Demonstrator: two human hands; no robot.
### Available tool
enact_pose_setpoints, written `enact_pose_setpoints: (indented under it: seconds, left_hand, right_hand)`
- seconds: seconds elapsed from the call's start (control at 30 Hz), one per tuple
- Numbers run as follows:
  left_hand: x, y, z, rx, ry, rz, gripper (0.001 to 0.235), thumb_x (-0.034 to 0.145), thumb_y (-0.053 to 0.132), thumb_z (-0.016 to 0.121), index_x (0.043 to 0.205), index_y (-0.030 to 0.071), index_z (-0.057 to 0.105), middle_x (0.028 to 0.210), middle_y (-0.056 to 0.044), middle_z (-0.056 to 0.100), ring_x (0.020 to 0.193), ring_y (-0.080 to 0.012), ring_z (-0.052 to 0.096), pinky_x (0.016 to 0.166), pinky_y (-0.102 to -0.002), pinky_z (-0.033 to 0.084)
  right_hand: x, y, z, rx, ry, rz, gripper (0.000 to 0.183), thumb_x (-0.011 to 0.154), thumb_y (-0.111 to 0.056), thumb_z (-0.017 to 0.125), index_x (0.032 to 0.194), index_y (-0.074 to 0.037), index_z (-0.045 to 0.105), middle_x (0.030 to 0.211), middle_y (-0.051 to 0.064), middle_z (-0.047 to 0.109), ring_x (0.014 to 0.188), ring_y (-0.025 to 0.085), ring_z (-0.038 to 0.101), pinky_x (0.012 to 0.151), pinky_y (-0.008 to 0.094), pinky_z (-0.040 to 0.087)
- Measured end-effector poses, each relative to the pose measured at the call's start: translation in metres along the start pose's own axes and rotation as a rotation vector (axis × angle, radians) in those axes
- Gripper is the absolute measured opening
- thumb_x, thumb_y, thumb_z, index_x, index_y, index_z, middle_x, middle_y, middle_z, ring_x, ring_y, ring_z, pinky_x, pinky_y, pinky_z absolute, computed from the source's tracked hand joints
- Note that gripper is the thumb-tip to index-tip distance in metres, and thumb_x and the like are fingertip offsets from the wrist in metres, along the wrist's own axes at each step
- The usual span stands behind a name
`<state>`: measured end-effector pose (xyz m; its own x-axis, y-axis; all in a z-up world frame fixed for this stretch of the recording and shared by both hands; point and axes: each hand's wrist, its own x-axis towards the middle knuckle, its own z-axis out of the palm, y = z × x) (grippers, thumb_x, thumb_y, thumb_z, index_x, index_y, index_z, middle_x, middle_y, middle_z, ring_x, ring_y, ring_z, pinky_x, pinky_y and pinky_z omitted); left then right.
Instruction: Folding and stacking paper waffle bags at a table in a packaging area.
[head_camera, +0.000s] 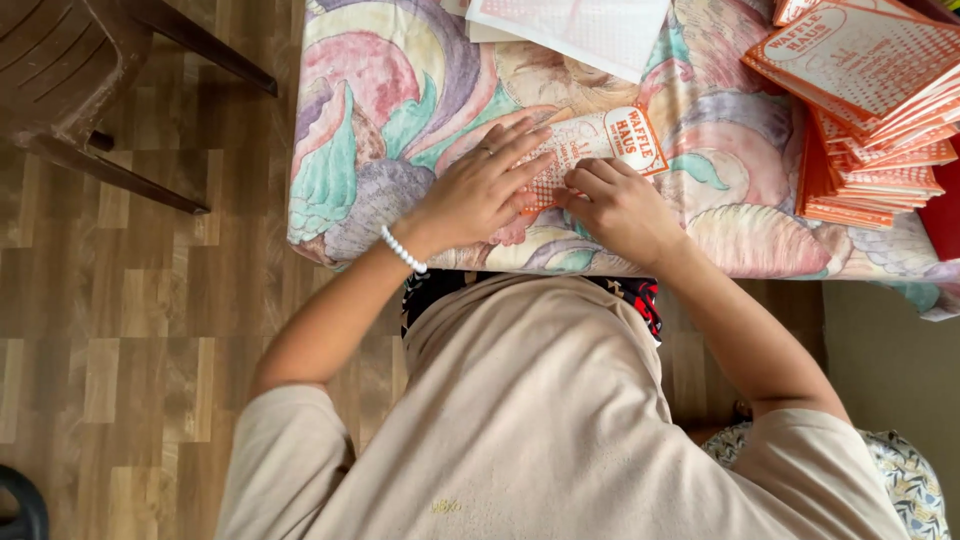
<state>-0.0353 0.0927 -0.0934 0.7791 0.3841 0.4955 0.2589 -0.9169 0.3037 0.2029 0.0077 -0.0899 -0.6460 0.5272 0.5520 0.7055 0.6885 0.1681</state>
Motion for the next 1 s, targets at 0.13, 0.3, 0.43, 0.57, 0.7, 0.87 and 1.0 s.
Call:
enact_pose_setpoints:
  seconds: [0.13, 0.3, 0.43, 0.57, 0.7, 0.87, 1.0]
  left_hand:
    - [-0.007, -0.022, 0.023, 0.107, -0.232, 0.057, 0.059, 0.108, 0.045, 0.048, 0.152, 0.006, 0.046, 0.161, -0.016, 0.04, 0.149, -0.0347, 0.038, 0.123, -0.052, 0.022]
    - [-0.01, -0.017, 0.022, 0.121, -0.272, 0.002, 0.062, 0.109, 0.048, 0.047, 0.153, 0.004, 0.047, 0.163, -0.016, 0.037, 0.152, -0.0342, 0.03, 0.124, -0.051, 0.018]
    - [-0.011, -0.02, 0.022, 0.127, -0.272, -0.024, 0.068, 0.108, 0.053, 0.045, 0.155, 0.004, 0.043, 0.165, -0.016, 0.033, 0.154, -0.0337, 0.026, 0.125, -0.054, 0.013]
    - [-0.015, -0.012, 0.022, 0.236, -0.186, -0.039, 0.07, 0.107, 0.054, 0.05, 0.147, -0.003, 0.05, 0.16, -0.022, 0.04, 0.152, -0.0361, 0.031, 0.124, -0.055, 0.014]
    - [-0.022, -0.001, 0.031, 0.279, -0.148, -0.042, 0.062, 0.104, 0.046, 0.058, 0.14, -0.005, 0.057, 0.154, -0.023, 0.048, 0.148, -0.036, 0.039, 0.125, -0.055, 0.015]
    - [-0.021, 0.006, 0.025, 0.28, -0.165, -0.138, 0.062, 0.103, 0.045, 0.056, 0.144, -0.002, 0.055, 0.155, -0.022, 0.047, 0.147, -0.0356, 0.041, 0.123, -0.063, 0.01]
    - [-0.018, 0.01, 0.018, 0.269, -0.2, -0.18, 0.06, 0.104, 0.05, 0.05, 0.141, 0.003, 0.058, 0.158, -0.019, 0.045, 0.15, -0.0342, 0.037, 0.118, -0.073, 0.0]
  right_hand:
    - [0.001, 0.0, -0.004, 0.039, -0.014, 0.065, 0.011, 0.1, -0.012, 0.068, 0.09, -0.008, 0.072, 0.094, 0.006, 0.061, 0.092, 0.027, 0.066, 0.078, 0.037, 0.052]
    - [-0.017, 0.002, 0.002, 0.132, -0.03, 0.153, 0.016, 0.103, -0.01, 0.066, 0.09, -0.008, 0.074, 0.094, 0.005, 0.063, 0.09, 0.026, 0.067, 0.076, 0.036, 0.052]
    - [-0.031, 0.007, 0.015, 0.152, -0.017, 0.188, 0.021, 0.108, -0.01, 0.058, 0.095, -0.011, 0.075, 0.098, 0.003, 0.064, 0.097, 0.024, 0.067, 0.079, 0.035, 0.052]
    - [-0.034, 0.007, 0.015, 0.173, -0.027, 0.216, 0.02, 0.106, -0.01, 0.059, 0.096, -0.012, 0.076, 0.1, 0.002, 0.067, 0.101, 0.023, 0.068, 0.081, 0.035, 0.052]
    - [-0.024, 0.006, 0.004, 0.2, -0.056, 0.22, 0.018, 0.102, -0.006, 0.062, 0.095, -0.012, 0.077, 0.1, 0.003, 0.069, 0.101, 0.024, 0.069, 0.081, 0.036, 0.053]
    - [-0.011, 0.007, -0.013, 0.208, -0.145, 0.194, 0.015, 0.098, -0.009, 0.065, 0.088, -0.008, 0.076, 0.097, 0.003, 0.072, 0.098, 0.021, 0.071, 0.081, 0.032, 0.056]
    - [-0.007, 0.007, -0.019, 0.197, -0.151, 0.206, 0.014, 0.094, -0.015, 0.066, 0.083, -0.01, 0.075, 0.089, 0.003, 0.07, 0.089, 0.021, 0.071, 0.075, 0.032, 0.056]
